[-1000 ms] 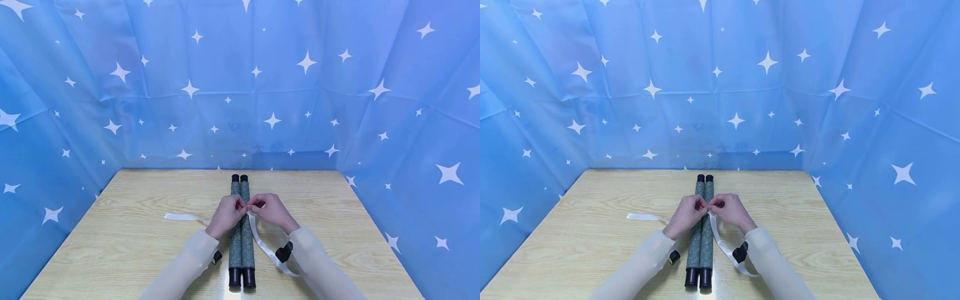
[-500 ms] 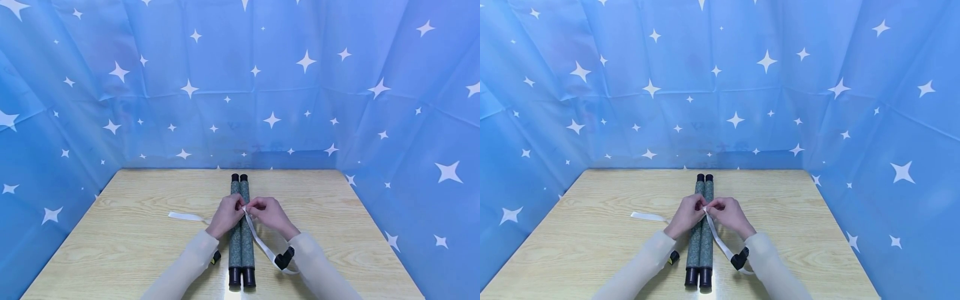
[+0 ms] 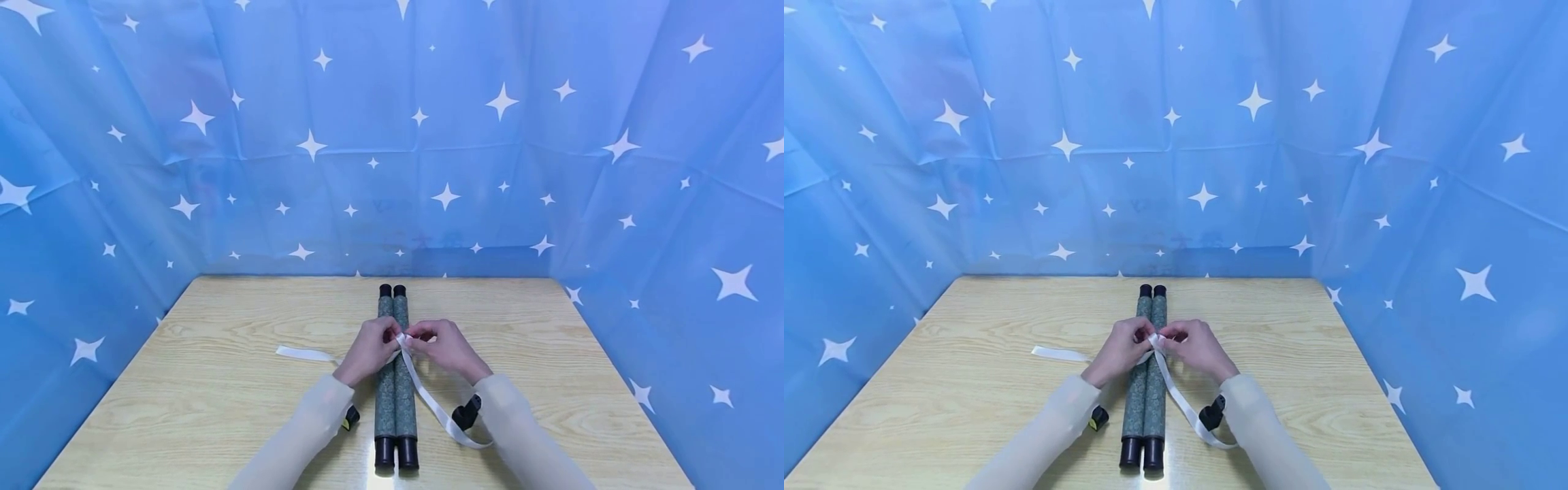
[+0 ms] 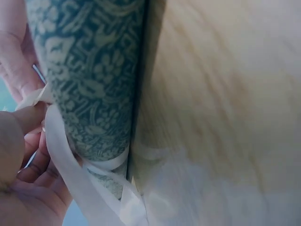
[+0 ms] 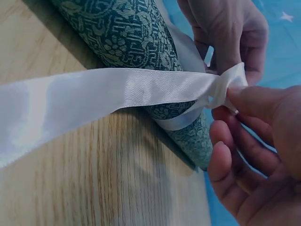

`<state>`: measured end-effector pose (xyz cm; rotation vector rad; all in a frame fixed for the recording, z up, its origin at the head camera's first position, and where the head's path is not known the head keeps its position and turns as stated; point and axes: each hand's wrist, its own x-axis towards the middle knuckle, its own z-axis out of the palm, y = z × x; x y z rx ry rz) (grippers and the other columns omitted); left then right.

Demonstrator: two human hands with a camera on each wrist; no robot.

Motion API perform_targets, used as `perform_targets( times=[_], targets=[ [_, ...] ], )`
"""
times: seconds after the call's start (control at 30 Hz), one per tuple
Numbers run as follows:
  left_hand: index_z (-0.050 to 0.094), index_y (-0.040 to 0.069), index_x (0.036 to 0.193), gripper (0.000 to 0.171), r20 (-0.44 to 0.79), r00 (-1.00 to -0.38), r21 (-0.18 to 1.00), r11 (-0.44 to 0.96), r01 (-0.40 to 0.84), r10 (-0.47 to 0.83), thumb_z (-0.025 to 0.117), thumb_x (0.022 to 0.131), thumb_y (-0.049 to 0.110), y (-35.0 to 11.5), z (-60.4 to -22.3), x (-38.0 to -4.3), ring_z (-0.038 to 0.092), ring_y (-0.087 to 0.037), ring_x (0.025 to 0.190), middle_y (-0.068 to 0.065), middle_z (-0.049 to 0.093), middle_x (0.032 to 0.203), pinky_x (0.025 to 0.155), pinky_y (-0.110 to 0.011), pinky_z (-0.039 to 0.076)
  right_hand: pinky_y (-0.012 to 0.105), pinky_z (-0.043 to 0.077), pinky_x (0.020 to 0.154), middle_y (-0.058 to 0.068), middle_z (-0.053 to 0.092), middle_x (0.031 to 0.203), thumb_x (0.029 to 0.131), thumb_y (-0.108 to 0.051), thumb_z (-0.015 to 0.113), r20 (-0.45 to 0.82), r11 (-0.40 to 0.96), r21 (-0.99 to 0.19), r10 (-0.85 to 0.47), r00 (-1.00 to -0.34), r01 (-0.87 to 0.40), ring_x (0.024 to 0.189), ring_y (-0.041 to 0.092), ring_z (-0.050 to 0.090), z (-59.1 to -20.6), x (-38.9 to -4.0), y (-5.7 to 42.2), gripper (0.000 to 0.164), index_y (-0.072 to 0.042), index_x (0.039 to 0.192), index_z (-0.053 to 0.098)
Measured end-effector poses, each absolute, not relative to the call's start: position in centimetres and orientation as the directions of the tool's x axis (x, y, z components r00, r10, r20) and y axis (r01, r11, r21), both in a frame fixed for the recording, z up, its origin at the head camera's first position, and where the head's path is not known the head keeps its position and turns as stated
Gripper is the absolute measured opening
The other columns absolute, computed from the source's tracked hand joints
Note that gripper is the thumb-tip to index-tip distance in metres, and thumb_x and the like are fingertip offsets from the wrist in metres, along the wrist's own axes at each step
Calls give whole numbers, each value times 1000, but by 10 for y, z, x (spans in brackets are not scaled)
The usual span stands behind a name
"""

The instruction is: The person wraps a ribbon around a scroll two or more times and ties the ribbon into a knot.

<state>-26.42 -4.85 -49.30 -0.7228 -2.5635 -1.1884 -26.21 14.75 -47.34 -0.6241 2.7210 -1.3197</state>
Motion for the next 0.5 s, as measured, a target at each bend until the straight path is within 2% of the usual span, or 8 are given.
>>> perform_targets(
  times=[0.27,0.5],
  targets=[
    [68,15,93,4,323,-859,716,491,497,398,69,93,19,-66,-491,-268,57,-10,71,6,62,81,61,-24,49,30,51,65,-15,69,82,88,-30,74,177,558,-752,-343,-923,-352,78,9,63,-472,-265,148,5,-27,90,78],
    [72,8,115,33,264,-894,737,522,430,363,71,91,30,-93,-482,-267,54,-17,81,-5,64,101,66,-32,47,30,50,63,-10,69,81,89,-30,74,194,553,-761,-306,-932,-339,77,12,63,-470,-265,150,7,-24,90,77]
  ],
)
